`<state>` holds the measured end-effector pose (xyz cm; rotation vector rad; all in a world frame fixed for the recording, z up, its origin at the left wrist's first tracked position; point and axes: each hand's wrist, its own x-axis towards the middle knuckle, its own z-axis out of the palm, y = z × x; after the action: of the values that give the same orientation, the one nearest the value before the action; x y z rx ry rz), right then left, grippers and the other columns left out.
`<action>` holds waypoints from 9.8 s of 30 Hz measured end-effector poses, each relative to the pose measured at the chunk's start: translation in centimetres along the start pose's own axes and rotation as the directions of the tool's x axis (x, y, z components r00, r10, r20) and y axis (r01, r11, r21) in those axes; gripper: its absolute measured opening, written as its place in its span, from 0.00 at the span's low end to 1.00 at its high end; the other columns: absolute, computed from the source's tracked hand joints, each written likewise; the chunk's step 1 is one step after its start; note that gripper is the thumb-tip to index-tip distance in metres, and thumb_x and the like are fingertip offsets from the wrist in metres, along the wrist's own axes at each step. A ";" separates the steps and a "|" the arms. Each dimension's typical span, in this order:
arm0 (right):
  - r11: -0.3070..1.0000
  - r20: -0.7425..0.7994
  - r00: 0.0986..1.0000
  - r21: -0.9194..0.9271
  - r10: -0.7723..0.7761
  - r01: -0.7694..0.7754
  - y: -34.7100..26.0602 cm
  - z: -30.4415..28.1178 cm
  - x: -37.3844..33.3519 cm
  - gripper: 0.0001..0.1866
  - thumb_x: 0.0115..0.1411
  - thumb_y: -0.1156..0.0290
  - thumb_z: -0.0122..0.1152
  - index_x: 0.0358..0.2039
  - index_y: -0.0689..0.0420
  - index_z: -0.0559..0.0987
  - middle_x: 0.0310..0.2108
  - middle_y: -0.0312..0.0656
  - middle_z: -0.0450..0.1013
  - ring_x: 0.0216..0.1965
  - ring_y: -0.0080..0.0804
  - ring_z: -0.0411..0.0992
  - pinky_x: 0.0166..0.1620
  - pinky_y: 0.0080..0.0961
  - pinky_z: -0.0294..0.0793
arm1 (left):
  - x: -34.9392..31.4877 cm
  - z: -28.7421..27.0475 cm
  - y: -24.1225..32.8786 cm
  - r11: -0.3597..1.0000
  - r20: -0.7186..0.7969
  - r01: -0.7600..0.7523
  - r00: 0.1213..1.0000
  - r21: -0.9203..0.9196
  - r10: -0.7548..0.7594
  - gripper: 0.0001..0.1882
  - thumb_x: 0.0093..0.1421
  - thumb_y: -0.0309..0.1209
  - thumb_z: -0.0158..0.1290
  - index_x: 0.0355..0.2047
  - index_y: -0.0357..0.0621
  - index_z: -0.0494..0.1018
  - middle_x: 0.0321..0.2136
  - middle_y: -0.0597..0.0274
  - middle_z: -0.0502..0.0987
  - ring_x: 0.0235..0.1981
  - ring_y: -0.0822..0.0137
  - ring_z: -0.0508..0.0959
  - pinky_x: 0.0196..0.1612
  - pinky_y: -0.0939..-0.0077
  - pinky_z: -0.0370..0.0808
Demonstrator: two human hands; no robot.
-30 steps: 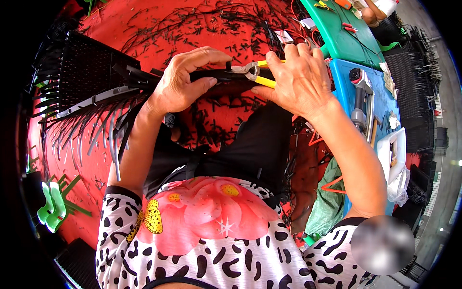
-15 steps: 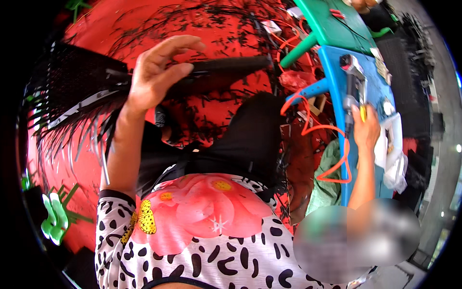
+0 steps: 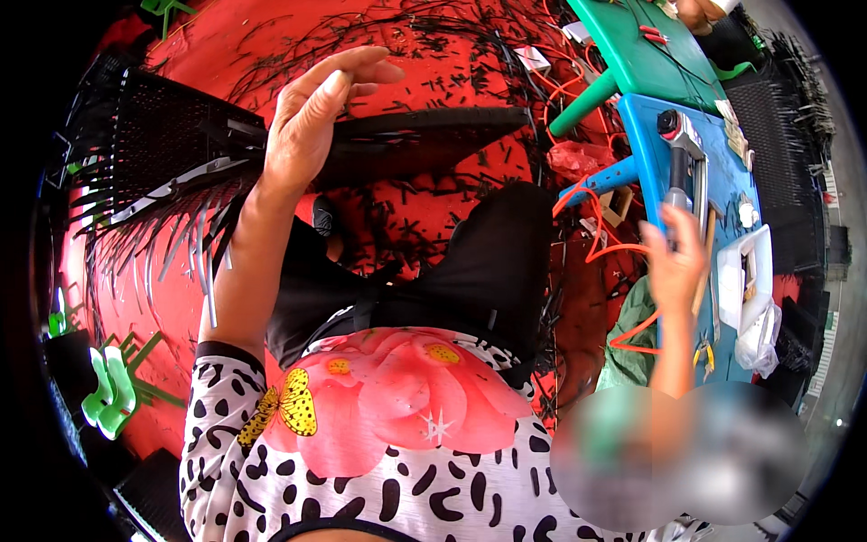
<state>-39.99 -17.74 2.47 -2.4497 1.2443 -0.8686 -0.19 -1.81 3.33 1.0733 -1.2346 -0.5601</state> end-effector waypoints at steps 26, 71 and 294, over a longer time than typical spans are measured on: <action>0.535 0.121 0.853 0.820 -0.507 0.202 -18.0 14.8 6.7 0.09 0.53 0.82 0.61 0.35 0.61 0.77 0.29 0.33 0.69 0.28 0.17 0.66 0.33 0.16 0.68 | -0.5 1.2 1.3 0.772 -0.153 -0.513 0.787 0.376 0.598 0.24 0.54 0.20 0.52 0.52 0.25 0.64 0.48 0.42 0.72 0.52 0.52 0.71 0.57 0.61 0.64; 0.885 0.466 0.780 0.401 -0.418 0.235 -19.1 17.8 11.8 0.22 0.60 0.60 0.59 0.14 0.59 0.69 0.10 0.30 0.57 0.16 0.15 0.54 0.20 0.23 0.55 | -5.1 2.8 0.5 0.472 0.257 -0.264 0.963 0.841 0.080 0.13 0.47 0.28 0.56 0.35 0.43 0.72 0.23 0.62 0.69 0.25 0.60 0.74 0.33 0.67 0.71; 0.656 0.165 0.730 -0.598 0.663 -0.460 7.4 3.0 11.7 0.32 0.49 0.54 0.68 0.48 0.63 0.73 0.47 0.56 0.72 0.51 0.47 0.71 0.53 0.38 0.70 | -0.2 -2.0 0.1 0.831 0.231 0.166 0.915 0.531 -0.331 0.14 0.49 0.23 0.55 0.37 0.31 0.73 0.23 0.57 0.72 0.23 0.68 0.70 0.28 0.77 0.66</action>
<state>-37.62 -31.65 1.23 -2.1344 2.1245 0.1464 1.56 -0.94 3.43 1.6570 -1.5828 -0.6460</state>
